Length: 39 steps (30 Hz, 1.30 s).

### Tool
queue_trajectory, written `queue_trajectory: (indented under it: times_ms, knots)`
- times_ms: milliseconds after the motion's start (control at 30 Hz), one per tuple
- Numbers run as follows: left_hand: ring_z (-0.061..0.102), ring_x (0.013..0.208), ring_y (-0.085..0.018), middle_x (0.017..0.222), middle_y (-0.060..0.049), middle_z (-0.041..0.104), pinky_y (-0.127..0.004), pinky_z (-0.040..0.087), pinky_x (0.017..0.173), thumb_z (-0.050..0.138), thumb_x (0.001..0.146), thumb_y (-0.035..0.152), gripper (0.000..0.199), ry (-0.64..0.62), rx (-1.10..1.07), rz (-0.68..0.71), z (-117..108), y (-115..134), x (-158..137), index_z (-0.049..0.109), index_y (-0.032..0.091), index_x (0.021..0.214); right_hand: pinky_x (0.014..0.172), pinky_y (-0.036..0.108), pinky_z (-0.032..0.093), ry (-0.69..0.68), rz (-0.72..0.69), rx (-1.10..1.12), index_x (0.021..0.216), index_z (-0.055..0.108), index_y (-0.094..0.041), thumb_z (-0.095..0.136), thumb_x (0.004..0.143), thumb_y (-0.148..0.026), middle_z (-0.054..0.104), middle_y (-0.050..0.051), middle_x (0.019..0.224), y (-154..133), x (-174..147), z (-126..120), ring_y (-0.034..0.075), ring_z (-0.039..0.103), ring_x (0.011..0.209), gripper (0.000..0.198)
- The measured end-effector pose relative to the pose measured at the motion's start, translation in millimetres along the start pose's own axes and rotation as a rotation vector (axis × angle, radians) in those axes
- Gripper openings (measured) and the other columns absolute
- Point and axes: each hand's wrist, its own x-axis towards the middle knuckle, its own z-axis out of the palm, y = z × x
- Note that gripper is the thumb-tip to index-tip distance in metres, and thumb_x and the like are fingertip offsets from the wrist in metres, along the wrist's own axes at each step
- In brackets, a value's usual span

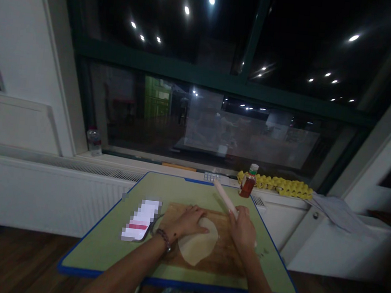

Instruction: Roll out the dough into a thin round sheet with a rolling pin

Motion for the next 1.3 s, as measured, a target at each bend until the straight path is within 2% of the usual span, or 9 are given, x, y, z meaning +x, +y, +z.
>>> queue_trajectory:
  times_ms: [167, 467, 633, 767, 900, 1000, 1067, 1200, 1300]
  knots:
    - [0.066, 0.09, -0.022, 0.101, -0.004, 0.072, -0.028, 0.047, 0.076, 0.065, 0.078, 0.042, 0.028, -0.05, 0.001, -0.14, -7.4, 6.0, 6.7, 0.069, 0.021, 0.097, 0.064, 0.026, 0.04, -0.024, 0.017, 0.062, 0.108, 0.053, -0.021, 0.032, 0.099, -0.042, 0.063, 0.007, 0.107, 14.4, -9.1, 0.9, 0.018, 0.064, 0.085, 0.031]
    - [0.068, 0.096, -0.029, 0.099, -0.019, 0.072, -0.043, 0.044, 0.091, 0.033, 0.097, 0.031, 0.043, 0.058, 0.376, -0.347, -13.1, 7.2, -22.1, 0.071, 0.012, 0.102, 0.067, 0.026, 0.042, -0.088, 0.021, 0.057, 0.109, 0.054, -0.022, 0.036, 0.098, -0.037, 0.062, 0.005, 0.107, 18.6, -18.7, -6.4, 0.017, 0.065, 0.084, 0.026]
    - [0.069, 0.093, -0.031, 0.095, -0.024, 0.072, -0.042, 0.048, 0.084, 0.04, 0.092, 0.019, 0.036, -0.048, 0.408, -0.385, -16.2, 12.2, -40.2, 0.073, 0.006, 0.095, 0.07, 0.027, 0.044, -0.108, -0.122, 0.053, 0.108, 0.055, -0.022, 0.04, 0.098, -0.035, 0.063, 0.005, 0.106, 3.9, -26.4, -0.6, 0.017, 0.064, 0.085, 0.023]
    - [0.069, 0.09, -0.032, 0.092, -0.021, 0.073, -0.039, 0.05, 0.076, 0.049, 0.09, 0.031, 0.033, -0.11, 0.389, -0.392, -36.4, 22.0, -49.5, 0.074, 0.01, 0.092, 0.08, 0.029, 0.045, -0.102, -0.27, 0.004, 0.11, 0.056, -0.02, 0.047, 0.095, -0.034, 0.064, 0.008, 0.111, -10.8, -37.7, 10.0, 0.02, 0.062, 0.096, 0.022]
    - [0.067, 0.091, -0.03, 0.094, -0.016, 0.072, -0.041, 0.048, 0.079, 0.039, 0.095, 0.04, 0.04, 0.057, 0.375, -0.421, -57.0, 31.4, -42.5, 0.07, 0.013, 0.098, 0.084, 0.031, 0.044, -0.122, -0.3, -0.039, 0.113, 0.057, -0.02, 0.05, 0.094, -0.032, 0.064, 0.009, 0.116, -25.4, -50.9, 9.9, 0.022, 0.06, 0.103, 0.023]
    - [0.058, 0.109, -0.029, 0.113, -0.015, 0.066, -0.043, 0.042, 0.092, 0.042, 0.094, 0.038, 0.035, 0.286, 0.386, -0.274, -49.7, 31.7, -27.4, 0.062, 0.015, 0.111, 0.088, 0.034, 0.044, -0.132, -0.292, -0.057, 0.109, 0.059, -0.021, 0.051, 0.094, -0.031, 0.065, 0.008, 0.112, -31.8, -58.3, 7.0, 0.024, 0.059, 0.104, 0.02]
    - [0.053, 0.117, -0.026, 0.124, -0.011, 0.061, -0.042, 0.037, 0.1, 0.041, 0.096, 0.039, 0.035, 0.328, 0.325, -0.139, -34.1, 27.1, -16.0, 0.057, 0.019, 0.119, 0.089, 0.036, 0.043, -0.126, -0.31, -0.066, 0.108, 0.06, -0.022, 0.05, 0.093, -0.031, 0.065, 0.007, 0.111, -31.4, -62.0, 8.3, 0.024, 0.059, 0.103, 0.02]
    - [0.046, 0.128, -0.024, 0.132, -0.009, 0.058, -0.043, 0.023, 0.113, 0.038, 0.097, 0.043, 0.04, 0.222, 0.225, 0.027, -1.9, 13.3, 3.6, 0.055, 0.018, 0.123, 0.097, 0.038, 0.041, -0.076, -0.362, -0.082, 0.111, 0.06, -0.019, 0.045, 0.095, -0.036, 0.063, 0.011, 0.12, -23.1, -68.6, 20.8, 0.026, 0.056, 0.112, 0.028]
    - [0.045, 0.128, -0.022, 0.132, -0.006, 0.059, -0.043, 0.024, 0.113, 0.035, 0.098, 0.043, 0.039, 0.147, 0.182, 0.067, 8.9, 6.4, 14.5, 0.057, 0.021, 0.12, 0.103, 0.037, 0.038, -0.04, -0.315, -0.136, 0.119, 0.059, -0.012, 0.037, 0.097, -0.032, 0.054, 0.017, 0.134, -19.6, -67.5, 29.2, 0.026, 0.05, 0.124, 0.037]
